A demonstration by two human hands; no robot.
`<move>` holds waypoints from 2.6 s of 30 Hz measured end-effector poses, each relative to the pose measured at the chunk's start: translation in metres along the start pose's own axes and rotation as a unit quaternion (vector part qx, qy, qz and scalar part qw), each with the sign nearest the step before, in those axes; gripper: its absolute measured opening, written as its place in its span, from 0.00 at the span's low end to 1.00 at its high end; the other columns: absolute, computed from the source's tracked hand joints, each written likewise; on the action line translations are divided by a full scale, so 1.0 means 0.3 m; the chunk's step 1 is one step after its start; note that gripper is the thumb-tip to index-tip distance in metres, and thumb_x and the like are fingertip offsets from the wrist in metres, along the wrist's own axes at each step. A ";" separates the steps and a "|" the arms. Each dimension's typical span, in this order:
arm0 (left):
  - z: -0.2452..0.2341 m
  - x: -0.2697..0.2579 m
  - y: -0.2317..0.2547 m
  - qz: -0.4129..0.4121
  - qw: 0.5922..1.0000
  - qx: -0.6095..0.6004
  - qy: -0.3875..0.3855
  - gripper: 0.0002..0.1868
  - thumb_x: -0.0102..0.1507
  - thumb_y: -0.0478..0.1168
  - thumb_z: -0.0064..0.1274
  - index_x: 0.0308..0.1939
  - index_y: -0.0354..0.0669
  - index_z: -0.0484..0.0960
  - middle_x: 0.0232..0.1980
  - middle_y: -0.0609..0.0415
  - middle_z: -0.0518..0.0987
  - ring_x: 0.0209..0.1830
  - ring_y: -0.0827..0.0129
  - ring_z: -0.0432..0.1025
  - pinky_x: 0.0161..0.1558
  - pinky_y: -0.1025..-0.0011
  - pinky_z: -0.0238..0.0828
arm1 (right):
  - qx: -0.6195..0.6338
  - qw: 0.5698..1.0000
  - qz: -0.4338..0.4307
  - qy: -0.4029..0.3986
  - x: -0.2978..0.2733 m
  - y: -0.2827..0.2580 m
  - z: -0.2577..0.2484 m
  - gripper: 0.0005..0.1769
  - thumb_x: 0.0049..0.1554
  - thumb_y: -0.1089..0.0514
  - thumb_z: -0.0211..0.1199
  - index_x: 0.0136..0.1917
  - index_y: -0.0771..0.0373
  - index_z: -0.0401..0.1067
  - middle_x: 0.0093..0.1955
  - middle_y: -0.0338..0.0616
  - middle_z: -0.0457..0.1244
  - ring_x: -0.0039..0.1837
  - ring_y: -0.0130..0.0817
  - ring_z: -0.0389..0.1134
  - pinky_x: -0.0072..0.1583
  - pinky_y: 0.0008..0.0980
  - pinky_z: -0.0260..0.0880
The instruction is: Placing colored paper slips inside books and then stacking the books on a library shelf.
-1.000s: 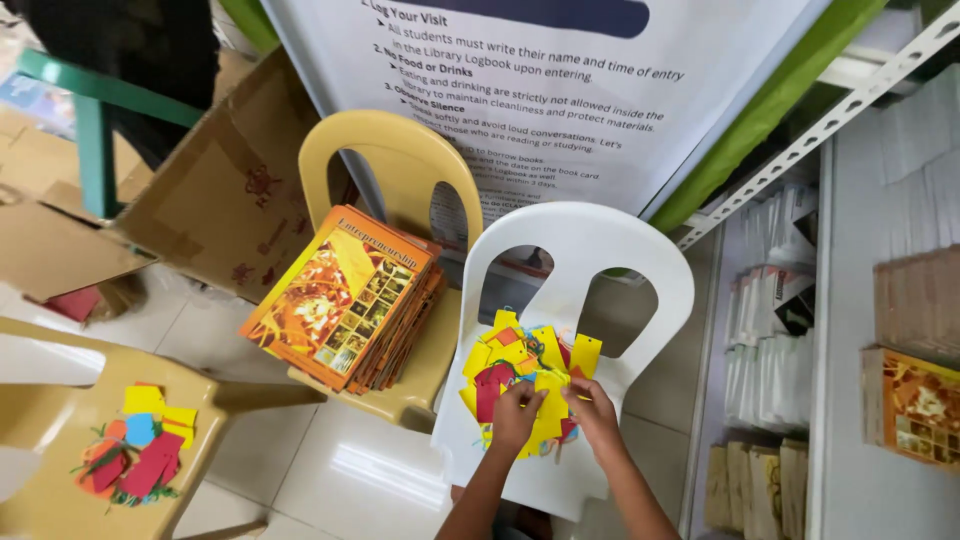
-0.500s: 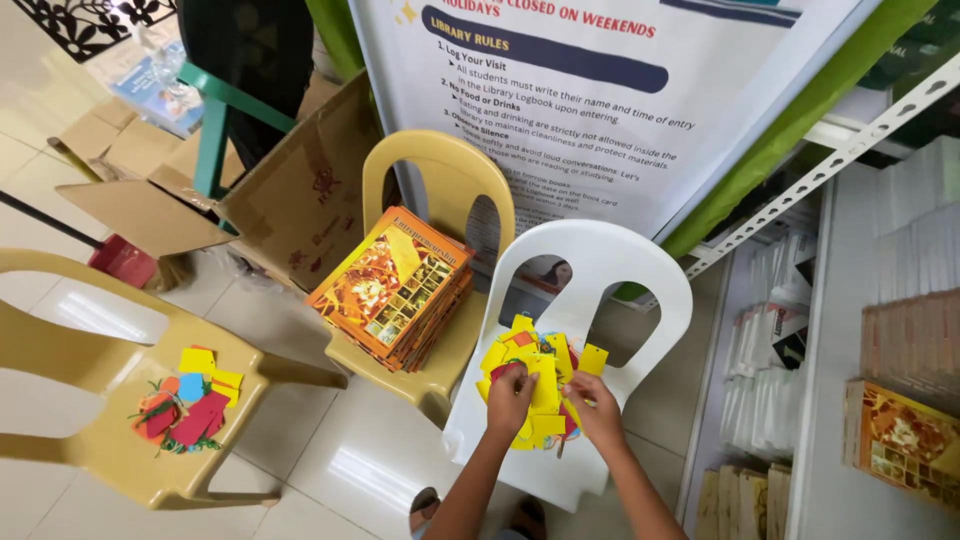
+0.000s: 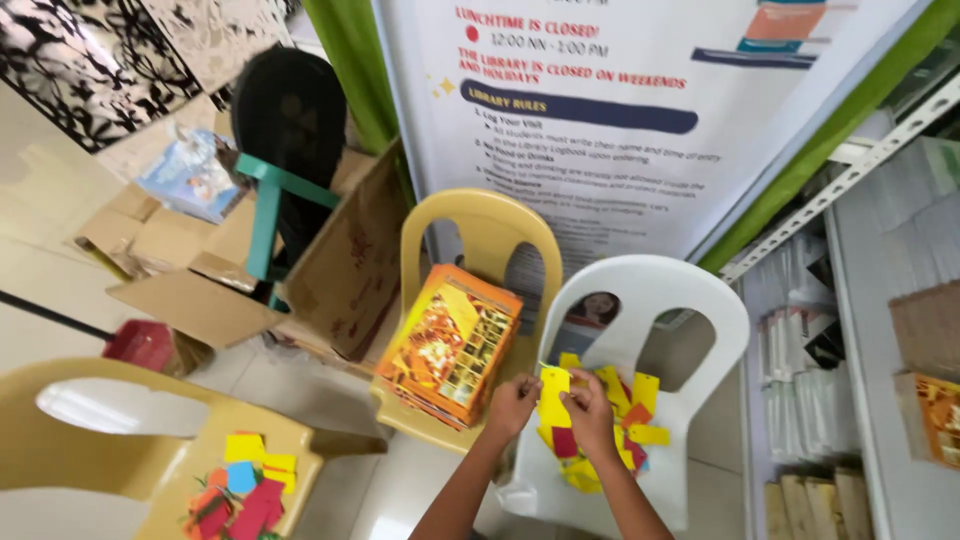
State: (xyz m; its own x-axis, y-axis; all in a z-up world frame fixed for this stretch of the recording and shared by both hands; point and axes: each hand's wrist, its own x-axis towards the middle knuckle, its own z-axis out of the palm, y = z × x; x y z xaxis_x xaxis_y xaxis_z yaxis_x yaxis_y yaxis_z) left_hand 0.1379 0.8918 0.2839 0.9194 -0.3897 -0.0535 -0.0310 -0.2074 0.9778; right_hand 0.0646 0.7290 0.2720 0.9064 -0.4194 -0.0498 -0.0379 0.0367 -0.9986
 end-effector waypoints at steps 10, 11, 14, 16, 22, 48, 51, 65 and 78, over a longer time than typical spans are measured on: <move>-0.306 0.034 -0.042 -0.020 0.803 0.596 -0.017 0.42 0.62 0.62 0.54 0.75 0.51 0.60 0.82 0.42 0.42 0.80 0.37 0.38 0.71 0.31 0.35 | -0.093 0.994 0.026 0.047 -0.040 -0.023 0.192 0.15 0.58 0.62 0.67 0.59 0.62 0.82 0.47 0.39 0.72 0.45 0.21 0.66 0.50 0.24 0.69; -0.310 0.024 -0.015 -0.051 0.784 0.617 -0.050 0.46 0.62 0.65 0.51 0.79 0.55 0.54 0.83 0.39 0.38 0.80 0.32 0.37 0.70 0.28 0.34 | -0.086 0.995 0.021 0.038 -0.034 -0.024 0.181 0.15 0.57 0.62 0.67 0.59 0.63 0.81 0.49 0.39 0.73 0.46 0.21 0.67 0.51 0.24 0.69; -0.307 0.032 -0.017 -0.079 0.764 0.636 -0.080 0.49 0.63 0.71 0.46 0.81 0.58 0.49 0.83 0.35 0.36 0.79 0.25 0.36 0.68 0.23 0.36 | -0.093 0.995 0.002 0.020 -0.016 -0.031 0.139 0.15 0.56 0.63 0.67 0.58 0.63 0.81 0.52 0.40 0.74 0.50 0.22 0.70 0.53 0.25 0.71; -0.317 0.040 -0.023 -0.080 0.763 0.637 -0.075 0.48 0.64 0.72 0.45 0.81 0.58 0.50 0.83 0.34 0.38 0.78 0.23 0.37 0.67 0.21 0.38 | -0.104 0.994 -0.013 0.006 -0.008 -0.014 0.118 0.15 0.56 0.63 0.67 0.57 0.64 0.81 0.53 0.41 0.75 0.51 0.22 0.72 0.54 0.25 0.71; -0.401 0.064 0.062 -0.120 0.810 0.557 -0.139 0.48 0.63 0.75 0.44 0.80 0.61 0.52 0.84 0.39 0.41 0.80 0.26 0.38 0.68 0.24 0.42 | -0.134 0.990 -0.036 0.013 0.027 -0.002 0.102 0.15 0.56 0.64 0.67 0.57 0.64 0.80 0.50 0.38 0.74 0.50 0.20 0.72 0.53 0.23 0.72; -1.212 0.336 0.044 -0.012 0.999 0.028 0.032 0.09 0.66 0.37 0.53 0.47 0.38 0.84 0.33 0.51 0.86 0.32 0.73 0.77 0.37 0.72 0.74 | -0.233 0.970 0.061 0.020 0.656 0.074 0.733 0.29 0.49 0.65 0.71 0.65 0.58 0.77 0.55 0.47 0.74 0.41 0.30 0.74 0.48 0.31 0.75; -1.175 0.317 0.102 -0.056 0.998 0.024 0.011 0.08 0.62 0.38 0.62 0.41 0.36 0.84 0.30 0.55 0.82 0.28 0.79 0.70 0.31 0.75 0.69 | -0.202 0.975 0.061 0.068 0.668 0.101 0.732 0.28 0.49 0.66 0.69 0.64 0.60 0.76 0.56 0.43 0.71 0.40 0.32 0.74 0.46 0.32 0.75; -1.154 0.361 0.223 -0.041 0.990 0.117 -0.071 0.19 0.61 0.52 0.64 0.34 0.38 0.83 0.20 0.55 0.60 0.21 0.75 0.52 0.24 0.67 0.51 | -0.152 0.967 -0.059 0.194 0.653 -0.243 0.713 0.30 0.56 0.63 0.65 0.72 0.57 0.71 0.40 0.48 0.69 0.38 0.30 0.68 0.44 0.31 0.70; -1.194 0.350 0.183 -0.094 0.991 0.090 -0.030 0.23 0.66 0.55 0.54 0.45 0.38 0.86 0.24 0.48 0.78 0.23 0.70 0.67 0.29 0.70 0.67 | -0.291 0.955 0.041 0.031 0.703 0.015 0.812 0.30 0.49 0.66 0.65 0.67 0.61 0.73 0.57 0.55 0.70 0.40 0.38 0.75 0.47 0.36 0.75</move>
State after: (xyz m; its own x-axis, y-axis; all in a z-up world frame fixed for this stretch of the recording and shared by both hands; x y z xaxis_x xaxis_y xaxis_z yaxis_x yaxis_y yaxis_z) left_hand 0.3731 1.1609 0.4047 0.8908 -0.3804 -0.2486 0.0645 -0.4355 0.8979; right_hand 0.3581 0.8615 0.2612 0.8648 -0.4895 -0.1114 -0.3516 -0.4322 -0.8304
